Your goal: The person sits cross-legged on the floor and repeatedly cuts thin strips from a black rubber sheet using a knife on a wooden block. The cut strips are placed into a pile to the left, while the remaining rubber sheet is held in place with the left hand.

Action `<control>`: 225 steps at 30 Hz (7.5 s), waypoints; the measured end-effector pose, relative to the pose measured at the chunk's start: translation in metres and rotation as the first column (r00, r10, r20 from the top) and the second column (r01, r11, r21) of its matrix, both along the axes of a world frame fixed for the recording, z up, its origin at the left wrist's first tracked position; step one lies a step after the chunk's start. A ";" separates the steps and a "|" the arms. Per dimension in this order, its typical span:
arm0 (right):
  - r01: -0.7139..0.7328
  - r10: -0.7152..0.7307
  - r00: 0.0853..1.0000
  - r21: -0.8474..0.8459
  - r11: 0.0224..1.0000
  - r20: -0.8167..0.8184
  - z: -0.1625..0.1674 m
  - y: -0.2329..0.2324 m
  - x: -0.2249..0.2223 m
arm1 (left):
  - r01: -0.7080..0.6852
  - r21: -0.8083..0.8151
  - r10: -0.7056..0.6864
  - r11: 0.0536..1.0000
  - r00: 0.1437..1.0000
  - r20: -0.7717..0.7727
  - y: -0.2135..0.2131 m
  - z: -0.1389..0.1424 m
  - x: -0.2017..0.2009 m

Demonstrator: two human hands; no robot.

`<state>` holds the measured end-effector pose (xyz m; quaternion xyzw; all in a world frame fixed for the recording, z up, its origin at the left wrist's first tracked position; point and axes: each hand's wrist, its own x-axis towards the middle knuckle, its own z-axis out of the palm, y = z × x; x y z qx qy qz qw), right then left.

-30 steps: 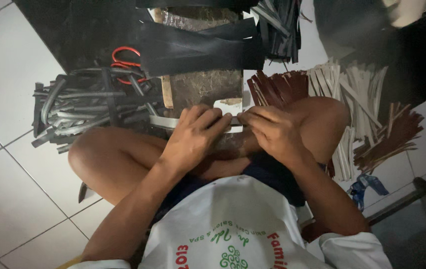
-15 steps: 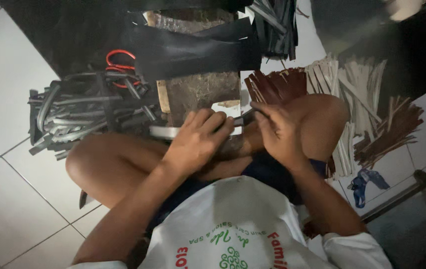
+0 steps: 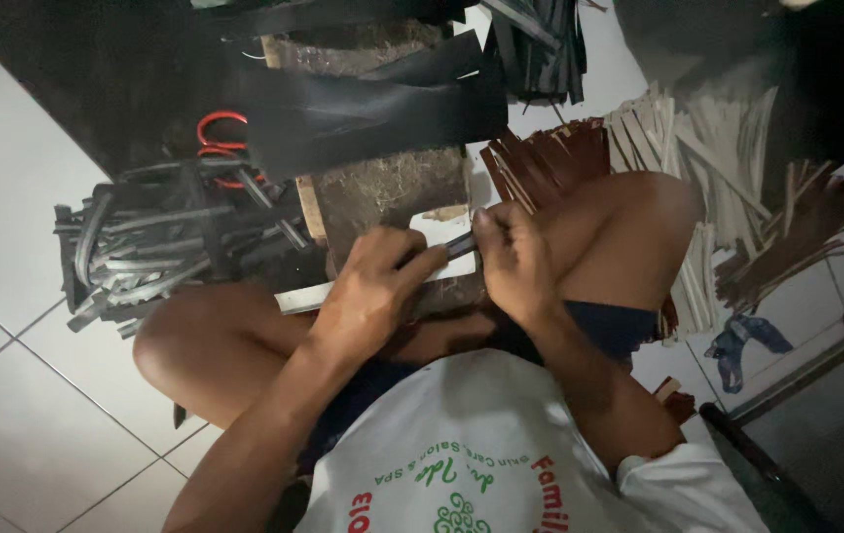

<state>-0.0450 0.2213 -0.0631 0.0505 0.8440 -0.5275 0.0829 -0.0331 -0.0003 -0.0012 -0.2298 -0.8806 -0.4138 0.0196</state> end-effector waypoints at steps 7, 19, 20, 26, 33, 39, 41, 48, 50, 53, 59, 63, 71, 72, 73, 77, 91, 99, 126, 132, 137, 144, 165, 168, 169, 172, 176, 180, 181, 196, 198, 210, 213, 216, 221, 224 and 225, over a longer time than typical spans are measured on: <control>0.011 -0.015 0.997 0.050 0.999 0.070 -0.016 0.008 -0.012 | 0.031 -0.022 -0.031 0.999 0.999 -0.021 0.003 -0.004 -0.010; 0.008 -0.013 0.964 0.019 1.000 0.264 -0.032 0.031 -0.030 | 0.043 -0.083 -0.045 0.996 0.999 -0.029 0.006 -0.005 -0.014; -0.032 0.020 0.983 0.066 0.997 0.184 -0.032 0.033 -0.031 | 0.045 -0.075 -0.047 0.996 0.999 -0.022 0.006 -0.005 -0.014; -0.017 -0.004 0.990 0.143 0.990 0.144 -0.036 0.039 -0.039 | 0.042 -0.110 -0.046 0.993 0.998 -0.035 0.008 -0.004 -0.016; -0.053 0.026 0.990 0.198 0.979 0.136 -0.055 0.050 -0.046 | 0.056 -0.090 -0.062 0.994 0.997 -0.056 0.009 -0.002 -0.018; -0.074 0.024 0.981 0.254 0.965 0.193 -0.071 0.060 -0.054 | 0.057 -0.125 -0.064 0.991 0.997 -0.054 0.010 0.001 -0.018; -0.054 -0.018 0.966 0.269 0.962 0.258 -0.075 0.062 -0.058 | 0.052 -0.129 -0.062 0.990 0.995 -0.076 0.011 0.001 -0.019; -0.064 -0.052 0.956 0.382 0.922 0.287 -0.080 0.066 -0.070 | 0.060 -0.144 -0.072 0.988 0.994 -0.078 0.015 0.002 -0.018; -0.071 -0.054 0.959 0.421 0.904 0.278 -0.084 0.065 -0.074 | 0.067 -0.144 -0.080 0.987 0.993 -0.088 0.016 0.002 -0.019; -0.069 -0.065 0.956 0.434 0.898 0.287 -0.092 0.064 -0.077 | 0.071 -0.160 -0.085 0.985 0.993 -0.083 0.017 0.002 -0.019; -0.072 -0.020 0.984 0.495 0.866 0.176 -0.106 0.060 -0.085 | 0.076 -0.173 -0.097 0.982 0.989 -0.115 0.019 0.002 -0.019; -0.066 -0.031 0.986 0.555 0.829 0.163 -0.106 0.056 -0.093 | 0.085 -0.204 -0.107 0.975 0.989 -0.101 0.020 0.003 -0.019; -0.105 -0.066 0.966 0.611 0.785 0.251 -0.090 0.047 -0.100 | 0.088 -0.242 -0.129 0.966 0.978 -0.161 0.027 0.002 -0.017; -0.108 -0.065 0.967 0.624 0.773 0.248 -0.088 0.046 -0.101 | 0.093 -0.260 -0.138 0.961 0.977 -0.160 0.028 0.002 -0.017; -0.114 -0.066 0.964 0.628 0.770 0.256 -0.086 0.046 -0.101 | 0.099 -0.277 -0.147 0.956 0.976 -0.159 0.030 0.002 -0.016; -0.130 -0.070 0.952 0.602 0.788 0.296 -0.085 0.045 -0.106 | 0.095 -0.352 -0.164 0.931 0.972 -0.171 0.038 0.005 -0.014; 0.209 -0.106 0.942 0.311 0.927 -0.318 0.018 0.164 -0.133 | -0.246 -0.220 0.222 0.944 0.966 -0.130 0.082 0.017 -0.002; -0.148 0.011 0.908 -0.296 0.944 -0.419 0.143 0.144 -0.127 | -0.234 0.005 0.234 0.972 0.971 -0.053 0.011 0.045 -0.036; -0.185 0.547 0.647 0.587 0.788 -0.531 0.089 -0.011 -0.083 | -0.223 -0.426 0.063 0.877 0.931 -0.358 -0.045 0.050 -0.060; -0.195 0.569 0.625 0.598 0.777 -0.535 0.095 -0.013 -0.071 | -0.312 -0.445 0.070 0.839 0.874 -0.481 -0.043 0.050 -0.055; -0.306 0.674 0.596 0.652 0.694 -0.437 0.100 -0.014 -0.059 | -0.208 -0.447 -0.041 0.870 0.873 -0.486 -0.045 0.050 -0.046; -0.335 0.642 0.607 0.582 0.741 -0.468 0.088 -0.002 -0.009 | -0.122 -0.400 0.018 0.908 0.967 -0.254 -0.058 0.058 0.019; -0.468 0.602 0.722 0.400 0.788 -0.340 0.085 0.006 -0.008 | -0.118 -0.085 0.108 0.989 0.988 -0.112 -0.004 0.020 0.022; -0.454 0.622 0.678 0.442 0.774 -0.392 0.085 0.005 -0.009 | -0.089 -0.106 0.071 0.990 0.984 -0.163 -0.009 0.019 0.021; -0.447 0.641 0.657 0.480 0.755 -0.396 0.085 0.005 -0.008 | -0.076 -0.118 0.054 0.990 0.983 -0.178 -0.010 0.019 0.022; -0.429 0.679 0.615 0.553 0.714 -0.401 0.084 0.006 -0.004 | -0.061 -0.196 0.022 0.979 0.980 -0.198 -0.011 0.018 0.021; -0.437 0.668 0.625 0.528 0.728 -0.404 0.077 0.011 -0.003 | 0.002 -0.217 -0.035 0.976 0.988 -0.152 -0.014 0.015 0.017; -0.343 0.371 0.891 0.145 0.928 -0.262 0.060 0.012 -0.001 | 0.015 -0.150 -0.035 0.989 0.991 -0.129 -0.009 0.010 0.012; -0.295 0.300 0.934 0.050 0.954 -0.196 0.052 0.009 0.000 | 0.014 -0.134 -0.032 0.991 0.991 -0.129 -0.006 0.009 0.011; -0.004 0.004 0.991 -0.001 1.000 0.132 0.001 -0.005 -0.013 | -0.027 0.051 0.027 0.998 0.999 -0.017 0.001 0.008 -0.006; 0.014 -0.023 0.983 0.050 0.999 0.183 0.000 -0.004 -0.017 | -0.025 0.012 0.025 1.000 0.999 -0.042 0.001 0.006 -0.009; -0.010 -0.009 0.985 0.108 0.994 0.175 -0.023 0.020 -0.041 | -0.008 -0.060 0.005 0.998 0.999 -0.041 0.010 -0.004 -0.021; 0.011 -0.041 0.939 0.090 0.996 0.341 -0.027 0.028 -0.047 | -0.006 -0.062 0.004 0.998 1.000 -0.027 0.010 -0.001 -0.023; 0.013 -0.034 0.966 0.084 0.996 0.255 -0.038 0.036 -0.051 | 0.009 -0.084 -0.010 0.996 1.000 -0.015 0.013 0.000 -0.024; 0.002 -0.026 0.994 0.218 0.976 0.105 -0.071 0.047 -0.056 | 0.029 -0.102 -0.035 0.994 0.998 -0.051 0.016 0.000 -0.026; 0.023 -0.060 0.992 0.313 0.949 0.112 -0.093 0.050 -0.060 | 0.031 -0.122 -0.038 0.992 0.998 -0.058 0.017 0.001 -0.025; 0.021 -0.068 0.990 0.346 0.938 0.123 -0.100 0.052 -0.061 | 0.029 -0.132 -0.036 0.991 0.998 -0.054 0.018 0.001 -0.025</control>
